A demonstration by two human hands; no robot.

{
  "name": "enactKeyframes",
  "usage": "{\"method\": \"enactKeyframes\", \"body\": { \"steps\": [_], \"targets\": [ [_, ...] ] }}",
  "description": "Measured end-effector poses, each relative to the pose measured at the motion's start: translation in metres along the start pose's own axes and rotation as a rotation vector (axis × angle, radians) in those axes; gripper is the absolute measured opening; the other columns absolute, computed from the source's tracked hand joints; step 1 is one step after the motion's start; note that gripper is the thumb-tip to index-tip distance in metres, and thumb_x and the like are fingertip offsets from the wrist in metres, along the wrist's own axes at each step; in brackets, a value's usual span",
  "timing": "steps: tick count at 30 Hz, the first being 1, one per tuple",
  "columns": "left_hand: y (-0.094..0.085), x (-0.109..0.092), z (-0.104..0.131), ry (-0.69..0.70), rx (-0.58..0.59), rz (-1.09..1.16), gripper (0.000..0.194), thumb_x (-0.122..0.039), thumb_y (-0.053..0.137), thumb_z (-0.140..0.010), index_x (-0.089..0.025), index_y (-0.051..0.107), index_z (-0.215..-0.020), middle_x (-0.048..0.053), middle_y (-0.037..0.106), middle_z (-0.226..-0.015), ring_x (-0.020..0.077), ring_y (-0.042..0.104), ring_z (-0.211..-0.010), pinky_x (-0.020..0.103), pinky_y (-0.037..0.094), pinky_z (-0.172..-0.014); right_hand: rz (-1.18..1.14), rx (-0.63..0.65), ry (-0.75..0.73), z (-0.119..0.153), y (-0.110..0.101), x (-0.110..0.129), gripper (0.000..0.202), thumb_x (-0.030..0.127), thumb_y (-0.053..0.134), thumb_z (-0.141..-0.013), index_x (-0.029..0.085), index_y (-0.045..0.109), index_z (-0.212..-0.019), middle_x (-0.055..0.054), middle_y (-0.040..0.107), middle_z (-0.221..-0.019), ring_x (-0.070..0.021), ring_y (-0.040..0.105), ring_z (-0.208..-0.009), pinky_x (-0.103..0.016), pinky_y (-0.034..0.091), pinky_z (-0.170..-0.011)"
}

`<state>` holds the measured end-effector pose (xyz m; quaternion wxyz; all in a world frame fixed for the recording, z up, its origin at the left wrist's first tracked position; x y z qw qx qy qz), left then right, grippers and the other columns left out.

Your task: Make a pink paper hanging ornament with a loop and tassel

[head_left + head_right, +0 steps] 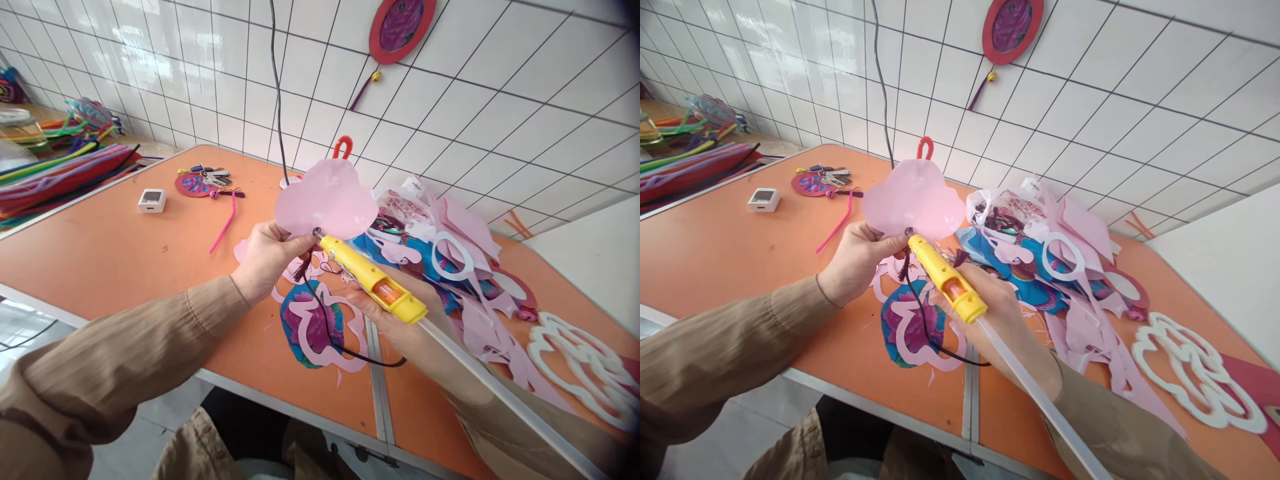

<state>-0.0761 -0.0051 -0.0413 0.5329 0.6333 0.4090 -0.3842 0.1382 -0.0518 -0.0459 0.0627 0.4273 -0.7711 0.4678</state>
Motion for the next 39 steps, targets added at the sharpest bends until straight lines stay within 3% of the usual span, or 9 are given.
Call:
{"method": "enactKeyframes", "body": {
  "steps": [8, 12, 18, 27, 34, 39],
  "targets": [
    [-0.0012, -0.0006, 0.0002, 0.014, -0.014, -0.023, 0.027, -0.037, 0.095, -0.060, -0.018, 0.077, -0.067, 0.002, 0.074, -0.066, 0.0138, 0.064, -0.059, 0.028, 0.052, -0.058, 0.027, 0.042, 0.082, -0.0002, 0.0012, 0.0005, 0.038, 0.061, 0.065, -0.097, 0.025, 0.067, -0.085, -0.003, 0.078, -0.084, -0.0236, 0.074, -0.075, -0.034, 0.051, -0.062],
    [-0.0009, -0.0005, 0.0002, 0.012, -0.010, -0.034, 0.028, -0.039, 0.095, -0.061, -0.018, 0.075, -0.066, 0.002, 0.073, -0.065, 0.0148, 0.065, -0.059, 0.029, 0.052, -0.058, 0.039, 0.032, 0.080, -0.0014, -0.0006, 0.0018, 0.038, 0.060, 0.064, -0.097, 0.025, 0.065, -0.082, -0.001, 0.072, -0.072, -0.0217, 0.068, -0.065, -0.034, 0.051, -0.060],
    [-0.0012, -0.0005, 0.0005, 0.014, -0.020, -0.017, 0.030, -0.039, 0.097, -0.058, -0.018, 0.077, -0.067, 0.002, 0.074, -0.066, 0.0136, 0.063, -0.059, 0.028, 0.051, -0.058, 0.005, 0.040, 0.048, -0.0017, -0.0005, 0.0054, 0.024, 0.048, 0.068, -0.098, 0.025, 0.069, -0.090, -0.004, 0.080, -0.091, -0.0237, 0.076, -0.078, -0.035, 0.053, -0.065],
    [0.0006, -0.0006, 0.0008, -0.004, -0.003, -0.013, 0.028, -0.038, 0.095, -0.059, -0.018, 0.076, -0.065, 0.002, 0.074, -0.064, 0.0131, 0.062, -0.057, 0.027, 0.051, -0.057, 0.041, -0.001, 0.050, -0.0011, 0.0007, 0.0024, 0.033, 0.057, 0.066, -0.096, 0.026, 0.067, -0.084, -0.003, 0.077, -0.080, -0.0237, 0.073, -0.068, -0.035, 0.053, -0.061],
    [-0.0015, 0.0046, 0.0000, -0.034, 0.051, 0.025, 0.029, -0.040, 0.094, -0.063, -0.017, 0.079, -0.072, 0.003, 0.075, -0.067, 0.0144, 0.065, -0.059, 0.028, 0.052, -0.060, 0.005, 0.029, 0.120, -0.0043, -0.0015, 0.0059, 0.027, 0.047, 0.072, -0.094, 0.026, 0.065, -0.079, -0.002, 0.076, -0.080, -0.0221, 0.073, -0.072, -0.032, 0.052, -0.061],
    [-0.0034, 0.0077, -0.0013, -0.047, 0.027, 0.032, 0.019, -0.032, 0.089, -0.066, -0.017, 0.079, -0.072, 0.004, 0.077, -0.069, 0.0162, 0.071, -0.066, 0.028, 0.056, -0.067, -0.005, 0.020, 0.105, -0.0045, -0.0013, 0.0056, 0.030, 0.051, 0.070, -0.094, 0.026, 0.066, -0.078, -0.001, 0.074, -0.075, -0.0215, 0.069, -0.066, -0.032, 0.050, -0.059]
  ]
}}
Point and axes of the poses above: each hand's wrist, its own z-axis away from the middle knuckle, its own y-axis out of the palm, x = y × z, the point moved 2 cm from there along -z, towards the middle knuckle
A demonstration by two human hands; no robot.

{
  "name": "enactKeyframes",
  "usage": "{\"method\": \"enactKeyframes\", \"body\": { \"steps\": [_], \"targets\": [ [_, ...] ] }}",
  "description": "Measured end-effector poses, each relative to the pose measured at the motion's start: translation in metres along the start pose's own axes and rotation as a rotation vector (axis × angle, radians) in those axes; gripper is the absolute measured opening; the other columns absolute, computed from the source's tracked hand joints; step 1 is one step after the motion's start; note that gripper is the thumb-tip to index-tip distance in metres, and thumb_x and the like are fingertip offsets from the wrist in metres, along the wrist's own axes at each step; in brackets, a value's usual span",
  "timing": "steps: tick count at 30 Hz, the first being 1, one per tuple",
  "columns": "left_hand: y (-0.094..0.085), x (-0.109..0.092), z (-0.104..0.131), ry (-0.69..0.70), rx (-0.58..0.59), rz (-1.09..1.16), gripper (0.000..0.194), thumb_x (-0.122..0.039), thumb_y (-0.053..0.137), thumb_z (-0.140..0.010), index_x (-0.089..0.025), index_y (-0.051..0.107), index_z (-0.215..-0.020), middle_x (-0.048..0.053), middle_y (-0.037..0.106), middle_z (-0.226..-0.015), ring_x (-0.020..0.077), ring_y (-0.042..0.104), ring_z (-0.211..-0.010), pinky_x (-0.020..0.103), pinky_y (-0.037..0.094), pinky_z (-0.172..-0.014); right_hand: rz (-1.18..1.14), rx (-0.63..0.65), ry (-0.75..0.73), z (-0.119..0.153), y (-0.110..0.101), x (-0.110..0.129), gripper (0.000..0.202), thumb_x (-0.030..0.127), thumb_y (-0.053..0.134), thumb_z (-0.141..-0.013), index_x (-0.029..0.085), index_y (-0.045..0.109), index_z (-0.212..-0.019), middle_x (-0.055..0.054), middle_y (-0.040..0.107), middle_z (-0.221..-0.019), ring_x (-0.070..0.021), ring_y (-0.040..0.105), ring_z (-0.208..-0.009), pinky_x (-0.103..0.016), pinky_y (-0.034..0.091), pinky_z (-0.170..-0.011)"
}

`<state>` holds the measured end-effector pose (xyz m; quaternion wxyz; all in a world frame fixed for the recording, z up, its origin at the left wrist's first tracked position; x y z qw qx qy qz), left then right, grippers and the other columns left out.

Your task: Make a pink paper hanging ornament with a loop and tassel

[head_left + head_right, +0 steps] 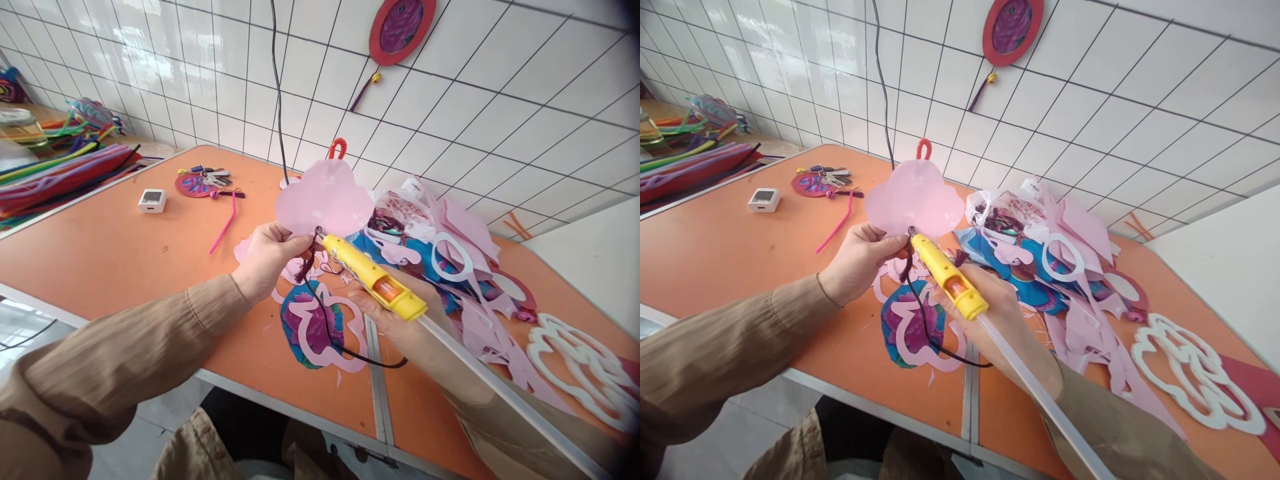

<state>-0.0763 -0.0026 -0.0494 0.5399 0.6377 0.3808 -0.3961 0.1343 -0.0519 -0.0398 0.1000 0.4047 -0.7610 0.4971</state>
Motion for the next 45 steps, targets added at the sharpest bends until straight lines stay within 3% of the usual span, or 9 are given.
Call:
{"method": "enactKeyframes", "body": {
  "steps": [7, 18, 27, 33, 38, 42, 45],
  "targets": [
    [0.001, -0.001, 0.001, 0.010, 0.000, 0.027, 0.020, -0.030, 0.089, -0.068, -0.016, 0.080, -0.078, 0.004, 0.079, -0.073, 0.0163, 0.075, -0.072, 0.027, 0.059, -0.073, -0.022, 0.033, -0.008, 0.000, -0.001, 0.002, 0.027, 0.050, 0.067, -0.097, 0.026, 0.067, -0.083, 0.000, 0.073, -0.074, -0.0197, 0.068, -0.063, -0.032, 0.052, -0.060],
    [0.001, -0.002, 0.000, 0.014, -0.017, -0.018, 0.018, -0.031, 0.088, -0.069, -0.017, 0.079, -0.076, 0.005, 0.081, -0.076, 0.0157, 0.074, -0.070, 0.027, 0.058, -0.071, 0.064, 0.003, -0.007, 0.004, 0.001, -0.006, 0.041, 0.064, 0.060, -0.097, 0.026, 0.065, -0.081, -0.003, 0.073, -0.076, -0.0214, 0.066, -0.066, -0.033, 0.050, -0.060],
    [0.002, -0.004, 0.000, 0.073, -0.009, -0.019, 0.018, -0.027, 0.088, -0.069, -0.016, 0.077, -0.076, 0.004, 0.079, -0.073, 0.0144, 0.072, -0.066, 0.025, 0.057, -0.065, 0.030, -0.024, 0.041, 0.003, 0.001, 0.005, 0.033, 0.056, 0.066, -0.096, 0.026, 0.066, -0.084, -0.004, 0.077, -0.084, -0.0245, 0.074, -0.076, -0.036, 0.052, -0.067],
    [0.001, -0.004, -0.001, 0.086, -0.043, -0.046, 0.017, -0.022, 0.085, -0.072, -0.017, 0.072, -0.081, 0.002, 0.078, -0.074, 0.0156, 0.075, -0.069, 0.025, 0.057, -0.065, 0.041, -0.028, -0.023, 0.003, 0.002, 0.001, 0.036, 0.059, 0.065, -0.097, 0.025, 0.066, -0.084, -0.003, 0.076, -0.079, -0.0221, 0.070, -0.068, -0.034, 0.050, -0.060],
    [0.002, -0.005, -0.001, 0.111, -0.054, -0.082, 0.019, -0.013, 0.080, -0.076, -0.017, 0.064, -0.086, -0.001, 0.075, -0.068, 0.0130, 0.071, -0.062, 0.023, 0.056, -0.061, 0.046, -0.030, -0.019, 0.004, 0.002, 0.001, 0.027, 0.049, 0.064, -0.099, 0.025, 0.066, -0.086, -0.003, 0.077, -0.085, -0.0220, 0.072, -0.074, -0.033, 0.050, -0.064],
    [0.002, -0.005, -0.002, 0.106, -0.059, -0.117, 0.020, -0.011, 0.078, -0.079, -0.018, 0.061, -0.088, -0.003, 0.073, -0.068, 0.0118, 0.069, -0.060, 0.022, 0.054, -0.060, 0.040, -0.018, -0.093, 0.002, 0.000, 0.004, 0.025, 0.046, 0.065, -0.099, 0.025, 0.065, -0.085, 0.000, 0.072, -0.076, -0.0198, 0.067, -0.065, -0.032, 0.048, -0.058],
    [0.003, -0.005, -0.002, 0.094, -0.061, -0.120, 0.017, -0.008, 0.075, -0.081, -0.017, 0.062, -0.087, -0.002, 0.074, -0.068, 0.0115, 0.070, -0.061, 0.022, 0.054, -0.062, 0.044, 0.020, -0.051, 0.000, -0.002, 0.007, 0.018, 0.041, 0.067, -0.098, 0.025, 0.067, -0.088, 0.001, 0.073, -0.076, -0.0195, 0.067, -0.067, -0.031, 0.051, -0.061]
  ]
}}
Point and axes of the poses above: each hand's wrist, its own z-axis away from the middle knuckle, its own y-axis out of the palm, x = y × z, the point moved 2 cm from there along -z, towards the middle knuckle
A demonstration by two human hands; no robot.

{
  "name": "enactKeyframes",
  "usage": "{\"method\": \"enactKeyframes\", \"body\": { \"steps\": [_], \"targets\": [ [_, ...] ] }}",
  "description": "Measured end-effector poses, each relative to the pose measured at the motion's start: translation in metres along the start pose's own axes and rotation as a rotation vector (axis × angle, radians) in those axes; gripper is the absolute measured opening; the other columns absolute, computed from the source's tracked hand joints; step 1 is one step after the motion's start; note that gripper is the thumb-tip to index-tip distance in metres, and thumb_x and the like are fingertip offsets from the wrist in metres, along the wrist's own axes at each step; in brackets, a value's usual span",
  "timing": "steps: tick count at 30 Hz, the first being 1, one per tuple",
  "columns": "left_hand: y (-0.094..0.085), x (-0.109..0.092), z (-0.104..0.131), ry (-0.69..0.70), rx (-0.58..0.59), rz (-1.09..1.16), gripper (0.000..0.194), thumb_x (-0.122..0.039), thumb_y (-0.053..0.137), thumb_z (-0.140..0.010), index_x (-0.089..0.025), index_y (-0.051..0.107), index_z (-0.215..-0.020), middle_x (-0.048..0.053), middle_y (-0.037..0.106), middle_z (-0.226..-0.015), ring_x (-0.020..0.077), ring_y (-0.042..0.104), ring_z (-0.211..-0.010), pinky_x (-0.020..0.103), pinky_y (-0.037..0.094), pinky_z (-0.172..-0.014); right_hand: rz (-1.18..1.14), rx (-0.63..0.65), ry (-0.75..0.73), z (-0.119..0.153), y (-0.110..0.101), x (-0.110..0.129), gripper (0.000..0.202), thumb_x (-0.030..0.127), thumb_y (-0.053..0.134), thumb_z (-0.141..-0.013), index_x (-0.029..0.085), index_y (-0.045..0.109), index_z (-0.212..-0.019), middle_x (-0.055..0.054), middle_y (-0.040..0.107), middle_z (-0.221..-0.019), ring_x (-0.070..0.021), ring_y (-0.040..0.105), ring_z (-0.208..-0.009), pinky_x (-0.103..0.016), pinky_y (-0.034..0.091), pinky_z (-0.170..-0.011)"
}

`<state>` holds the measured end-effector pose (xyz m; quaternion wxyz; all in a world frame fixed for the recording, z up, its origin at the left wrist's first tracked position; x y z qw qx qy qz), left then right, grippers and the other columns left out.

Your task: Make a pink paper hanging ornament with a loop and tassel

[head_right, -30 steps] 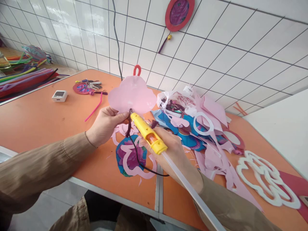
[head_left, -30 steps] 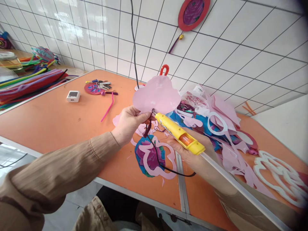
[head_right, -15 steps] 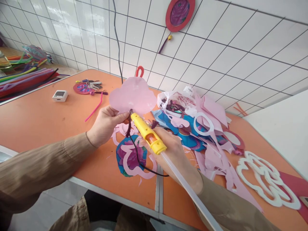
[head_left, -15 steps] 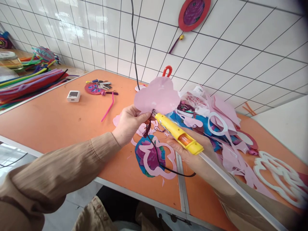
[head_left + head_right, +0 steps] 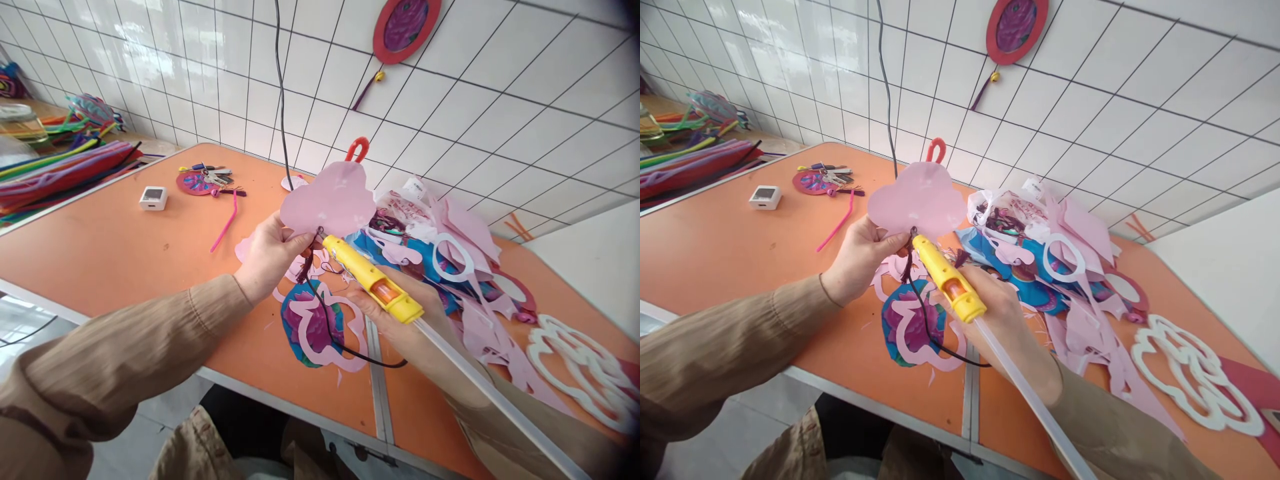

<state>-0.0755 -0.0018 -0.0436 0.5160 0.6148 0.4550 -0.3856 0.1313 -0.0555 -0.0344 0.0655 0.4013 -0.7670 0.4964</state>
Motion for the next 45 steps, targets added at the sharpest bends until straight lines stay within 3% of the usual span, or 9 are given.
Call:
{"method": "enactKeyframes", "body": {
  "steps": [13, 22, 30, 37, 45],
  "targets": [
    [0.0002, -0.0006, 0.0011, -0.033, 0.034, 0.038, 0.016, -0.011, 0.076, -0.083, -0.017, 0.063, -0.090, 0.000, 0.076, -0.071, 0.0115, 0.070, -0.061, 0.022, 0.054, -0.060, 0.053, -0.045, -0.006, 0.0039, 0.0051, -0.0085, 0.025, 0.048, 0.063, -0.099, 0.026, 0.066, -0.087, 0.000, 0.071, -0.071, -0.0203, 0.067, -0.062, -0.032, 0.050, -0.058],
    [-0.0011, 0.0015, 0.0003, -0.039, 0.021, 0.028, 0.021, -0.015, 0.082, -0.082, -0.017, 0.064, -0.093, 0.000, 0.076, -0.074, 0.0124, 0.072, -0.064, 0.023, 0.056, -0.064, 0.008, -0.036, -0.044, 0.0041, 0.0041, -0.0074, 0.019, 0.041, 0.067, -0.099, 0.026, 0.064, -0.088, -0.003, 0.079, -0.092, -0.0227, 0.077, -0.082, -0.032, 0.054, -0.063],
    [0.0002, -0.0010, 0.0018, -0.036, 0.013, 0.019, 0.015, -0.010, 0.074, -0.084, -0.017, 0.062, -0.091, 0.000, 0.076, -0.071, 0.0121, 0.072, -0.064, 0.022, 0.057, -0.063, 0.096, -0.096, -0.128, 0.0039, 0.0046, -0.0071, 0.020, 0.042, 0.066, -0.099, 0.027, 0.064, -0.087, 0.002, 0.069, -0.070, -0.0187, 0.066, -0.059, -0.030, 0.046, -0.053],
    [0.0009, -0.0011, 0.0020, -0.062, 0.019, 0.025, 0.016, -0.014, 0.077, -0.085, -0.016, 0.064, -0.093, 0.000, 0.077, -0.074, 0.0125, 0.072, -0.066, 0.024, 0.057, -0.066, 0.093, -0.045, -0.054, 0.0035, 0.0044, -0.0068, 0.022, 0.046, 0.064, -0.100, 0.026, 0.066, -0.089, -0.001, 0.074, -0.079, -0.0210, 0.070, -0.069, -0.032, 0.051, -0.060],
    [0.0006, -0.0003, 0.0033, -0.066, 0.033, 0.048, 0.017, -0.014, 0.079, -0.083, -0.016, 0.066, -0.093, 0.000, 0.076, -0.074, 0.0121, 0.071, -0.065, 0.023, 0.056, -0.065, 0.068, -0.046, -0.033, 0.0033, 0.0031, -0.0070, 0.027, 0.049, 0.064, -0.098, 0.026, 0.065, -0.084, 0.000, 0.071, -0.071, -0.0207, 0.067, -0.063, -0.032, 0.048, -0.058]
  ]
}}
Point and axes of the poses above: each hand's wrist, its own z-axis away from the middle knuckle, its own y-axis out of the palm, x = y × z, the point moved 2 cm from there along -z, towards the middle knuckle
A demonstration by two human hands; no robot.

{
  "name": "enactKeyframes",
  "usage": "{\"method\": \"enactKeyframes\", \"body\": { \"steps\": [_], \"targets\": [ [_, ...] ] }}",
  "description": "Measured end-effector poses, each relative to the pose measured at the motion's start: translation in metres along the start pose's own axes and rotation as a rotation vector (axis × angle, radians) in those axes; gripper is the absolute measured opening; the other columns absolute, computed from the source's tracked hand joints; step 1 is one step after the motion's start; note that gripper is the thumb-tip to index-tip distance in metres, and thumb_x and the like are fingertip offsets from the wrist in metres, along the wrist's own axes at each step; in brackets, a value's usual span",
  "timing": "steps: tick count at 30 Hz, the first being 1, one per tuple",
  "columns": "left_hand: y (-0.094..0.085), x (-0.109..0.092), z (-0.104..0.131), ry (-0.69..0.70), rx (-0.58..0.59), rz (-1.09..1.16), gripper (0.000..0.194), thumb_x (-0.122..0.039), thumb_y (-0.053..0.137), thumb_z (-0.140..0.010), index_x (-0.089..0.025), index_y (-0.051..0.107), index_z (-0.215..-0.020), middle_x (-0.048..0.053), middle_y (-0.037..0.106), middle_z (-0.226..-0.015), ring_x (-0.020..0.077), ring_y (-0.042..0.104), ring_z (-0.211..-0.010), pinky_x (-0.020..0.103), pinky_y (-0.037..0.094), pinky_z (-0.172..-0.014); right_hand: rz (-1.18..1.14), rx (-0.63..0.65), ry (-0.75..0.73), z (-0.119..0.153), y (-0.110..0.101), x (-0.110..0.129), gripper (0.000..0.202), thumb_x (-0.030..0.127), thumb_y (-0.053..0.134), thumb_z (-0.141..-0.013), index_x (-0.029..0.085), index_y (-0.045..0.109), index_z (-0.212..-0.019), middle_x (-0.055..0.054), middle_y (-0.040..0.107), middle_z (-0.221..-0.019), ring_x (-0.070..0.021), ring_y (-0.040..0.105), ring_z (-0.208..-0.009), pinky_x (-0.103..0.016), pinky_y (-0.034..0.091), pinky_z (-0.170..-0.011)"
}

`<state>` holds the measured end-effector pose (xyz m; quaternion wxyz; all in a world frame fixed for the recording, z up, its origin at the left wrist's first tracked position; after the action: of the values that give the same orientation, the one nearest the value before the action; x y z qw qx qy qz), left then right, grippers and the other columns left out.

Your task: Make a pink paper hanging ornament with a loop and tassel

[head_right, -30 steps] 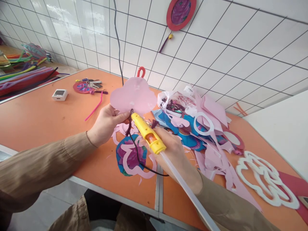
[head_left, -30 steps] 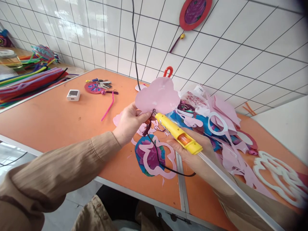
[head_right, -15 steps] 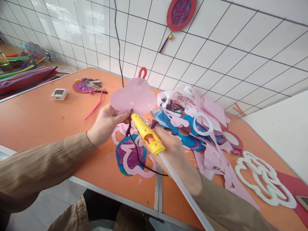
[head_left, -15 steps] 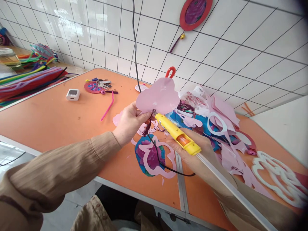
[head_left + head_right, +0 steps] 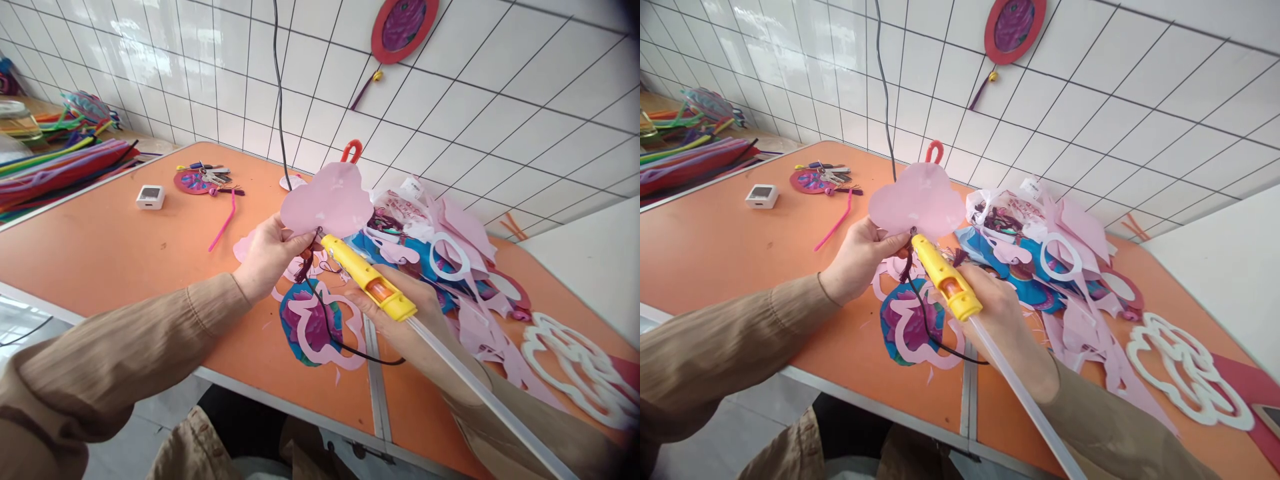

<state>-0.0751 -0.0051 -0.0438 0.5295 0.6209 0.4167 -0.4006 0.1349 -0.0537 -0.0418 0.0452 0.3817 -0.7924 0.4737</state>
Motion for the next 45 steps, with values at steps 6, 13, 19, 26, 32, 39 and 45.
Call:
{"method": "enactKeyframes", "body": {
  "steps": [6, 13, 19, 26, 32, 39, 45],
  "targets": [
    [-0.002, 0.003, -0.002, -0.036, -0.026, 0.028, 0.016, -0.013, 0.079, -0.083, -0.017, 0.068, -0.093, 0.001, 0.078, -0.076, 0.0126, 0.073, -0.067, 0.024, 0.057, -0.068, -0.119, -0.017, 0.103, -0.002, -0.004, 0.013, 0.016, 0.037, 0.070, -0.094, 0.026, 0.066, -0.083, 0.000, 0.074, -0.077, -0.0210, 0.070, -0.072, -0.032, 0.053, -0.067],
    [-0.002, 0.004, -0.003, -0.107, -0.027, 0.098, 0.010, -0.014, 0.079, -0.086, -0.014, 0.071, -0.091, 0.002, 0.078, -0.074, 0.0107, 0.072, -0.066, 0.022, 0.058, -0.070, -0.138, -0.008, 0.088, -0.003, -0.007, 0.021, 0.016, 0.036, 0.070, -0.094, 0.025, 0.065, -0.084, 0.000, 0.067, -0.076, -0.0184, 0.063, -0.068, -0.032, 0.050, -0.066],
    [-0.002, 0.005, -0.004, -0.132, -0.041, 0.133, 0.013, -0.012, 0.082, -0.084, -0.013, 0.071, -0.089, 0.001, 0.076, -0.070, 0.0094, 0.071, -0.064, 0.020, 0.058, -0.068, -0.127, -0.027, -0.035, -0.005, -0.004, 0.011, 0.018, 0.042, 0.070, -0.096, 0.026, 0.066, -0.091, 0.000, 0.069, -0.077, -0.0192, 0.066, -0.067, -0.032, 0.052, -0.065],
    [-0.001, 0.004, -0.003, -0.143, -0.046, 0.161, 0.010, -0.012, 0.081, -0.085, -0.014, 0.071, -0.084, 0.001, 0.076, -0.071, 0.0096, 0.072, -0.063, 0.020, 0.059, -0.070, -0.106, -0.006, -0.050, -0.004, -0.001, 0.006, 0.019, 0.041, 0.067, -0.098, 0.025, 0.063, -0.089, 0.001, 0.067, -0.076, -0.0181, 0.064, -0.066, -0.031, 0.049, -0.064],
    [-0.001, 0.006, -0.003, -0.089, -0.028, 0.100, 0.010, -0.013, 0.080, -0.085, -0.015, 0.071, -0.089, 0.001, 0.078, -0.075, 0.0119, 0.074, -0.067, 0.024, 0.059, -0.072, -0.042, 0.044, 0.012, -0.001, 0.000, 0.003, 0.024, 0.048, 0.064, -0.098, 0.026, 0.063, -0.088, 0.001, 0.065, -0.073, -0.0194, 0.063, -0.066, -0.032, 0.046, -0.060],
    [0.001, 0.005, 0.000, -0.023, -0.012, 0.045, 0.013, -0.015, 0.081, -0.083, -0.015, 0.069, -0.089, 0.001, 0.077, -0.075, 0.0133, 0.072, -0.067, 0.025, 0.058, -0.067, -0.016, 0.027, -0.014, 0.000, 0.001, 0.002, 0.020, 0.042, 0.067, -0.097, 0.025, 0.062, -0.087, 0.002, 0.065, -0.072, -0.0178, 0.063, -0.063, -0.030, 0.045, -0.058],
    [0.000, 0.006, -0.002, 0.008, -0.003, 0.022, 0.017, -0.017, 0.083, -0.082, -0.015, 0.067, -0.087, 0.000, 0.075, -0.072, 0.0123, 0.070, -0.064, 0.024, 0.057, -0.066, 0.036, -0.016, -0.078, 0.000, 0.001, 0.002, 0.031, 0.049, 0.062, -0.100, 0.026, 0.057, -0.081, 0.002, 0.059, -0.066, -0.0171, 0.058, -0.055, -0.030, 0.039, -0.050]
  ]
}}
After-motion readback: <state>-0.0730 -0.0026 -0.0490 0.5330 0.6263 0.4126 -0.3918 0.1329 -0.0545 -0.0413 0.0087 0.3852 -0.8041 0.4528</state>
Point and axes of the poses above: each hand's wrist, its own z-axis away from the middle knuckle, its own y-axis out of the palm, x = y × z, the point moved 2 cm from there along -z, towards the middle knuckle
